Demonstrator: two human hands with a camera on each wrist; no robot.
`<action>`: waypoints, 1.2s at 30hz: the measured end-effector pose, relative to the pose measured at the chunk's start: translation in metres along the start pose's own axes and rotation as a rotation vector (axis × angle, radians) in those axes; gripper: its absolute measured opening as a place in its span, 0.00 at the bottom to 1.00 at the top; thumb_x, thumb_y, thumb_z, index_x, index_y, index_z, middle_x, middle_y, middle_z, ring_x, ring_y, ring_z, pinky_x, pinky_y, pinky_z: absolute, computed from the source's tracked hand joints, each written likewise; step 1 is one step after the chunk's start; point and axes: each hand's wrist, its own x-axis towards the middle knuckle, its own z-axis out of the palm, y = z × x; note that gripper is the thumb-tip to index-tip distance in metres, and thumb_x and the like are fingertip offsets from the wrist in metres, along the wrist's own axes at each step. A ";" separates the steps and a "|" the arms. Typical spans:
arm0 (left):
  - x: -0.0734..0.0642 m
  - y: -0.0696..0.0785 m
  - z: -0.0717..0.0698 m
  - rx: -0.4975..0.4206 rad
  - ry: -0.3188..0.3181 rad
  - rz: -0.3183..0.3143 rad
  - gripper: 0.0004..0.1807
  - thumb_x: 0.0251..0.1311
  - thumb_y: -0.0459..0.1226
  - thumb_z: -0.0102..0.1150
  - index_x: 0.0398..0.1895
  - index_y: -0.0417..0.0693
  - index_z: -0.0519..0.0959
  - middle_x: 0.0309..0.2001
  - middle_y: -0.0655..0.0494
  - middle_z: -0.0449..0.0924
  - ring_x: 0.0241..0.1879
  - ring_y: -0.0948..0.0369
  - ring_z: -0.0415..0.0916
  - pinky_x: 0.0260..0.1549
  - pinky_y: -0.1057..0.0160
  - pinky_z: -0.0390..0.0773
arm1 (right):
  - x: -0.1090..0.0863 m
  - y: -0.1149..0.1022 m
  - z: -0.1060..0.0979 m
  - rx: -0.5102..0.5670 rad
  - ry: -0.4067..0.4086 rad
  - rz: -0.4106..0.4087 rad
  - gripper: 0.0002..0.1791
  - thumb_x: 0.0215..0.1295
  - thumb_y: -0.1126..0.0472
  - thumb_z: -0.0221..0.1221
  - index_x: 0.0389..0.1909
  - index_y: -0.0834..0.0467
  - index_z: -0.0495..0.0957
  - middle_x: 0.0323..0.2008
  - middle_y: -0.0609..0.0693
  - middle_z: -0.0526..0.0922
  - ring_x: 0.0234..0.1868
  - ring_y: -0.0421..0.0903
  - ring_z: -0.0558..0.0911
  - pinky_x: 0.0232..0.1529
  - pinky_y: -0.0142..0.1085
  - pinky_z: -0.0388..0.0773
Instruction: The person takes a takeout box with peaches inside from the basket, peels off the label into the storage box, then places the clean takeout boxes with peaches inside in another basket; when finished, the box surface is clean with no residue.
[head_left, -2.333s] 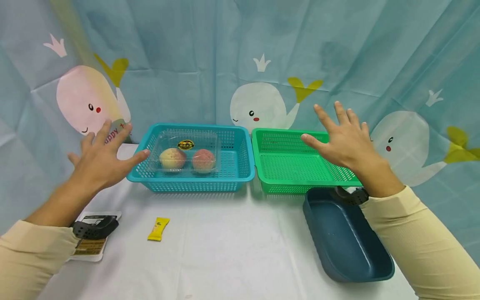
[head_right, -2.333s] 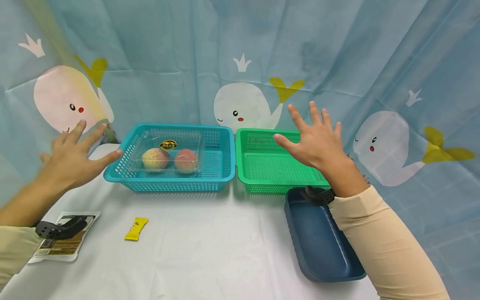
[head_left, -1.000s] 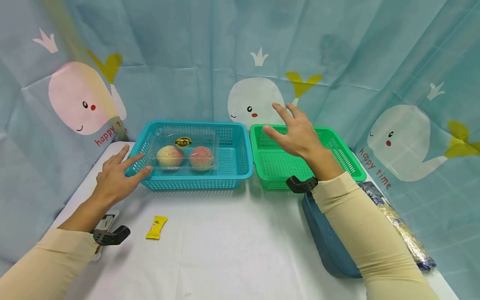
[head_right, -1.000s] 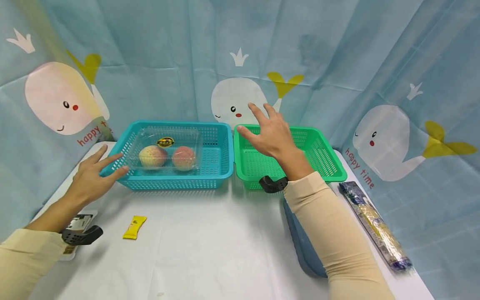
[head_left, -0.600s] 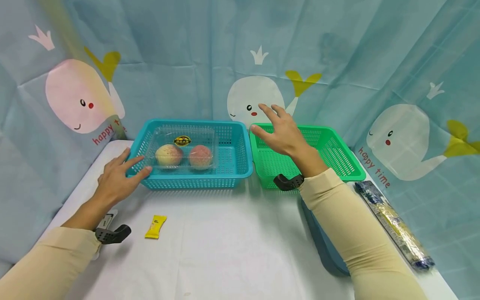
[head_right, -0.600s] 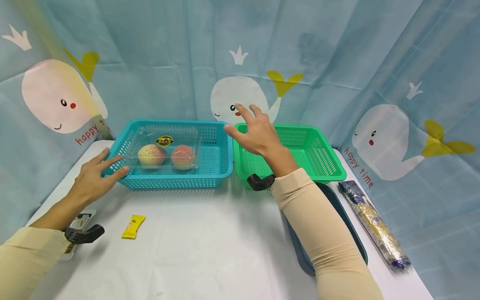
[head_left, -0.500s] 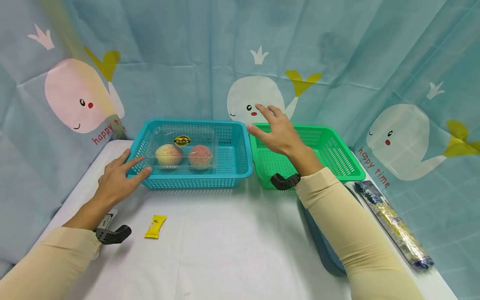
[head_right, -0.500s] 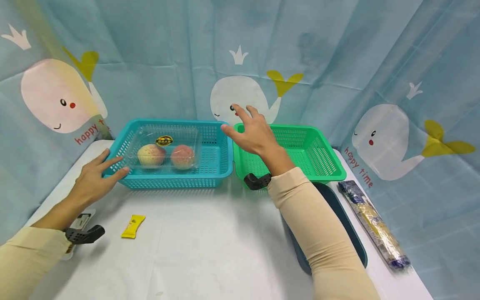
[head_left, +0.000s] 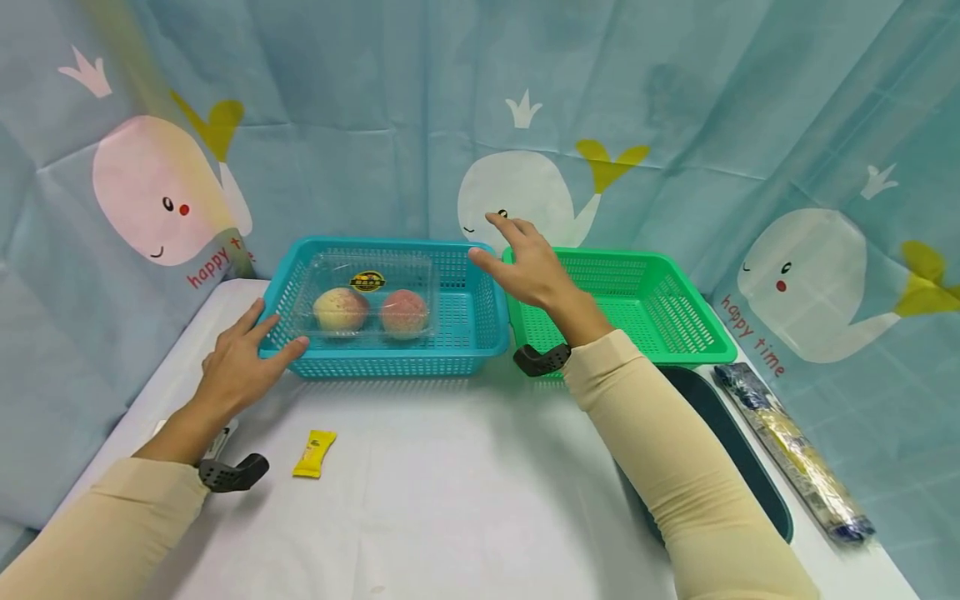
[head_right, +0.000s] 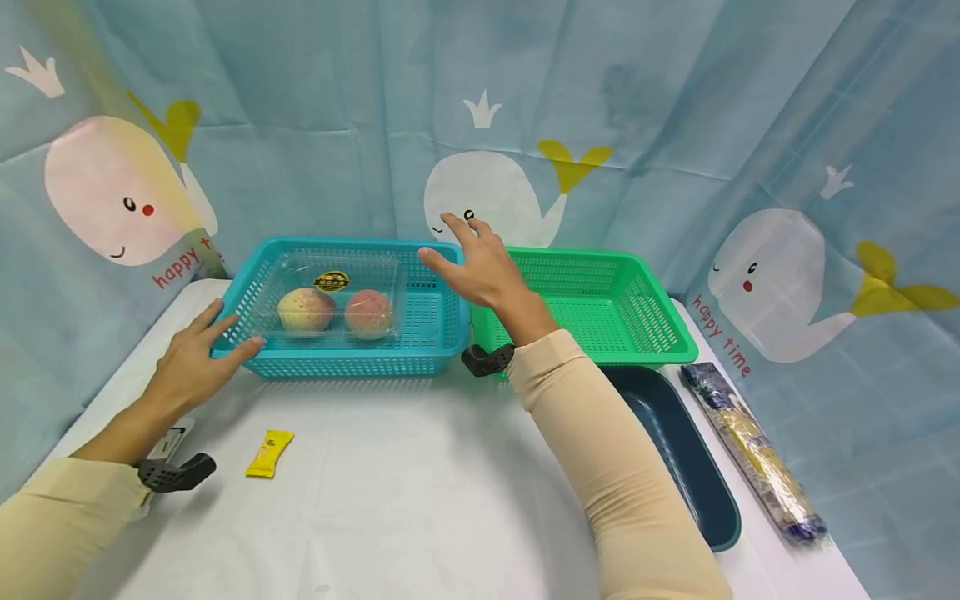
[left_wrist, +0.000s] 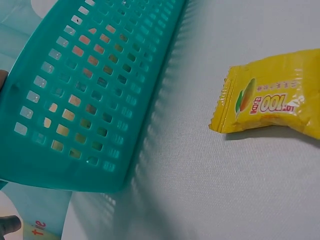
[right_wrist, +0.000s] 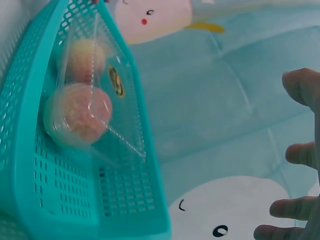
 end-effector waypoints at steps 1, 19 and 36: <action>0.000 0.000 0.000 0.001 0.001 0.001 0.46 0.64 0.61 0.46 0.71 0.34 0.57 0.76 0.43 0.39 0.68 0.32 0.42 0.52 0.24 0.47 | 0.002 -0.001 0.002 0.011 -0.002 0.004 0.41 0.64 0.30 0.46 0.75 0.41 0.52 0.72 0.52 0.52 0.69 0.54 0.58 0.62 0.56 0.59; -0.001 0.000 0.002 -0.009 0.015 -0.019 0.46 0.65 0.61 0.46 0.71 0.33 0.56 0.76 0.43 0.39 0.67 0.31 0.46 0.50 0.24 0.49 | 0.037 -0.006 0.060 0.196 -0.160 0.126 0.39 0.64 0.36 0.54 0.74 0.40 0.55 0.73 0.48 0.55 0.71 0.54 0.56 0.62 0.55 0.61; -0.001 -0.001 0.005 -0.002 0.021 -0.023 0.46 0.65 0.61 0.46 0.71 0.33 0.56 0.76 0.43 0.39 0.67 0.32 0.46 0.50 0.25 0.50 | 0.047 -0.005 0.109 0.436 -0.296 0.316 0.39 0.64 0.43 0.60 0.74 0.40 0.55 0.74 0.50 0.52 0.62 0.59 0.68 0.48 0.61 0.72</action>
